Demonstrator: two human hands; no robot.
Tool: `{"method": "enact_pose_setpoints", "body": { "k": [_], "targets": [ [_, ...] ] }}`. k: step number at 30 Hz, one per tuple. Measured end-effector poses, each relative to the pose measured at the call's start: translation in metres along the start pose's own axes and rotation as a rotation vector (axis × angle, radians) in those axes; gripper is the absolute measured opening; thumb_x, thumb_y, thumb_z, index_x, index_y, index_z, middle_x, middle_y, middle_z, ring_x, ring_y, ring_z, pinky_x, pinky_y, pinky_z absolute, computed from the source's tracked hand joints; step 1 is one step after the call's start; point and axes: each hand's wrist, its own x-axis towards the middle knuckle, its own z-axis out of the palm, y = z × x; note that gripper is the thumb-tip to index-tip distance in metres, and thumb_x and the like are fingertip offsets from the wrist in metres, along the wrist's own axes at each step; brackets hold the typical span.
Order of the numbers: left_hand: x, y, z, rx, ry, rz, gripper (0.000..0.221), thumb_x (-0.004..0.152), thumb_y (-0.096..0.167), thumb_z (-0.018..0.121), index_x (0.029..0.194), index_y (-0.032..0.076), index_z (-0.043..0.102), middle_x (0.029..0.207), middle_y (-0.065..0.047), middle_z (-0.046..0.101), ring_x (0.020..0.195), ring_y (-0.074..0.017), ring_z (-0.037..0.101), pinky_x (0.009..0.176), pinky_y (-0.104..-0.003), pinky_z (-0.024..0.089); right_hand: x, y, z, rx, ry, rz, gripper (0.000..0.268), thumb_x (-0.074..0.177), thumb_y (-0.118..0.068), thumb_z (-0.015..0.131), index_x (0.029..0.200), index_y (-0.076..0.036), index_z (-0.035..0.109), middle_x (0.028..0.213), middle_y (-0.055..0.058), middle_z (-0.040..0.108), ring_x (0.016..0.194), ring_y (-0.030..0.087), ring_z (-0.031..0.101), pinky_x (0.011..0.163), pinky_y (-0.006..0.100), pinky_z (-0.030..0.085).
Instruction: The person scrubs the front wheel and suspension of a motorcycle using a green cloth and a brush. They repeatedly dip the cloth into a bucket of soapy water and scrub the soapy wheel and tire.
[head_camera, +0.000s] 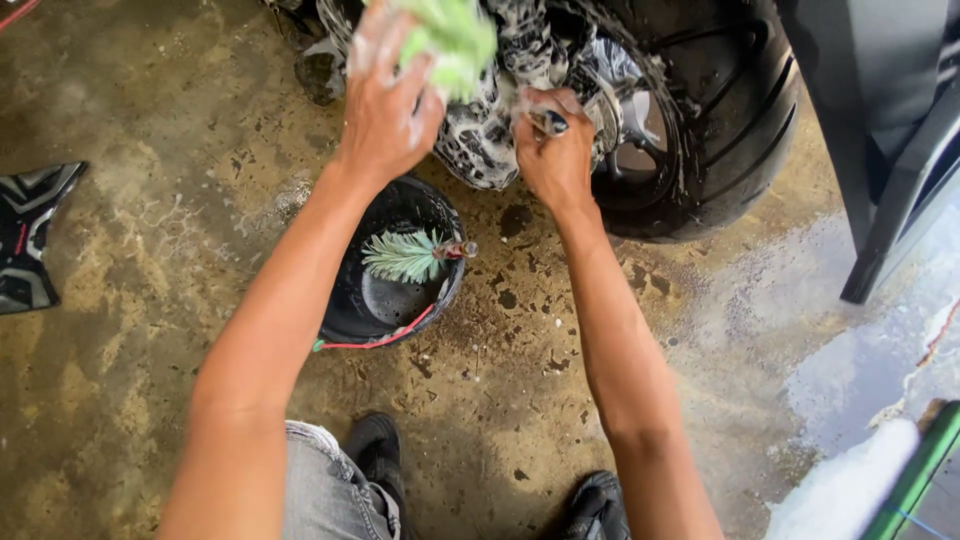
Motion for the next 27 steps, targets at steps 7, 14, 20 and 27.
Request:
{"method": "enact_pose_setpoints", "body": {
  "k": [7,14,20,27],
  "targets": [
    [0.031,-0.005,0.017,0.065,0.009,-0.195,0.054,0.1,0.019,0.067,0.144,0.004,0.038,0.144,-0.023,0.046,0.133,-0.0406,0.05,0.113,-0.068,0.03,0.005,-0.001,0.016,0.497,0.19,-0.189,0.033,0.099,0.002,0.059,0.128,-0.013,0.064,0.099,0.006,0.061,0.075,0.015,0.062,0.052,0.023,0.057],
    [0.015,0.003,0.013,0.026,-0.022,-0.063,0.026,0.099,0.02,0.056,0.124,0.011,0.058,0.13,-0.02,0.041,0.124,-0.0483,0.029,0.098,-0.076,0.037,0.034,-0.035,-0.003,0.267,0.211,-0.264,0.022,0.096,0.004,0.063,0.116,-0.004,0.067,0.091,0.01,0.068,0.055,0.011,0.054,0.038,0.023,0.043],
    [0.024,-0.009,0.023,0.147,-0.132,-0.349,0.072,0.104,0.048,0.039,0.165,0.017,0.016,0.165,-0.021,0.0,0.148,-0.044,0.023,0.114,-0.071,0.0,0.041,-0.036,-0.024,0.212,-0.018,0.164,0.019,0.103,-0.014,0.06,0.098,-0.001,0.073,0.056,0.001,0.061,0.034,0.007,0.046,0.024,0.02,0.031],
    [-0.014,-0.021,0.039,0.286,-0.12,-0.013,0.07,0.115,0.024,0.059,0.168,0.019,0.015,0.167,-0.011,-0.009,0.151,-0.0424,-0.005,0.12,-0.066,0.035,0.054,-0.05,-0.034,0.203,-0.098,0.449,0.021,0.1,-0.014,0.057,0.085,-0.006,0.071,0.063,0.004,0.071,0.037,0.008,0.056,0.028,0.022,0.039]
  ]
}}
